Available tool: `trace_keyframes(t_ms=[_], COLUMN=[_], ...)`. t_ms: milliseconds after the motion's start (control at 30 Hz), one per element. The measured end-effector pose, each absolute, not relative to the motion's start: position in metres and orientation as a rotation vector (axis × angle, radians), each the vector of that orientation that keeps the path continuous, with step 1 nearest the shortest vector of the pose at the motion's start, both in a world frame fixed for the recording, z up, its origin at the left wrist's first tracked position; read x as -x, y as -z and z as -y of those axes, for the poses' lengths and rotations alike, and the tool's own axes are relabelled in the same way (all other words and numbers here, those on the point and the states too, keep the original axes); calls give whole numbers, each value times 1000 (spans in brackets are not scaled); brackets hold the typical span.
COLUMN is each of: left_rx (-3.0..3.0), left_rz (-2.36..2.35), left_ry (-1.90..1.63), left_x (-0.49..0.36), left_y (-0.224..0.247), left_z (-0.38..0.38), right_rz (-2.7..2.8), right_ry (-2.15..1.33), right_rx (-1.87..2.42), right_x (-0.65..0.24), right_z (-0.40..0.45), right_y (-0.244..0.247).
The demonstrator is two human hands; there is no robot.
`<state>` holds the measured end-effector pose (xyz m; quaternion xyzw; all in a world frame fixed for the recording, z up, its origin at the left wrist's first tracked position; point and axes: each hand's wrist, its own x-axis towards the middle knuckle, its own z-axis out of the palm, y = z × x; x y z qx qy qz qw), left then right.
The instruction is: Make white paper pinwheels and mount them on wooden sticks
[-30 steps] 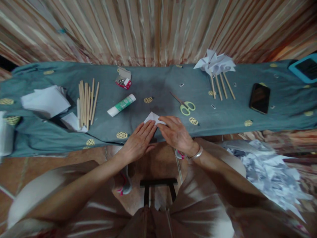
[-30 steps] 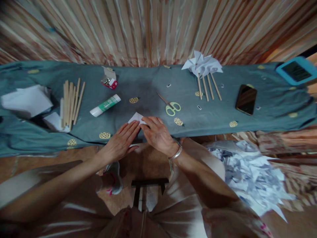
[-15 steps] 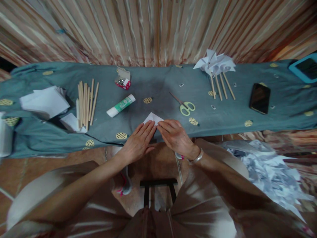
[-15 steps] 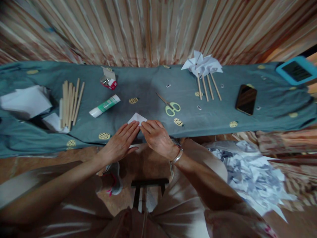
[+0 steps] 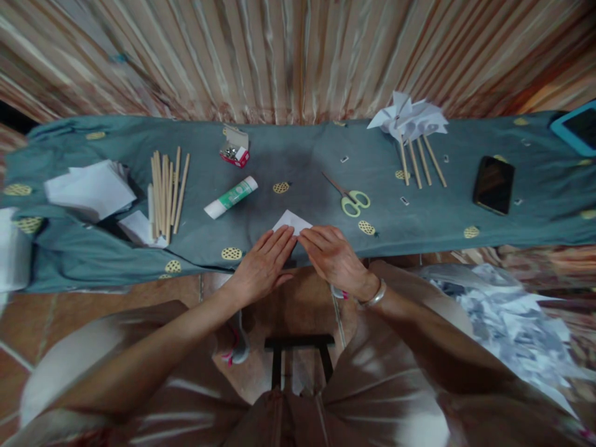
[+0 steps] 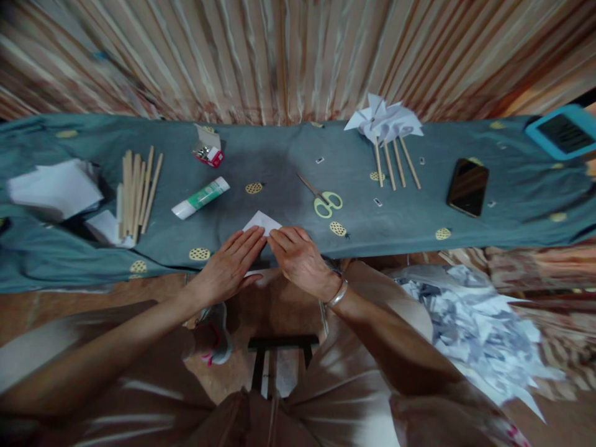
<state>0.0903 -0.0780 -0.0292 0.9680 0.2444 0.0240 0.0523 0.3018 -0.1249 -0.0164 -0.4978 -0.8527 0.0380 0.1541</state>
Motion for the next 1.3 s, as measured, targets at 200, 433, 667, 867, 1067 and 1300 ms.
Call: trace_keyframes(t_ms=[200, 433, 667, 867, 1067, 1300], left_rx=[-2985, -3025, -3033, -3010, -2934, -2874], left_rz=[-716, -705, -709, -717, -743, -755], left_ry=[-111, -238, -295, -350, -418, -470], left_x=[-88, -77, -63, -50, -38, -31], left_y=[30, 34, 33, 32, 28, 25], left_z=[77, 75, 74, 71, 67, 67], right_rz=[2426, 2357, 2295, 2274, 2277, 2203], right_ry=[-67, 13, -23, -76, -47, -52], right_rx=[1443, 1488, 1509, 1533, 1545, 1578], right_x=[-307, -317, -321, -324, -326, -324], right_z=[127, 132, 134, 135, 134, 132], right_y=[16, 18, 21, 23, 21, 22])
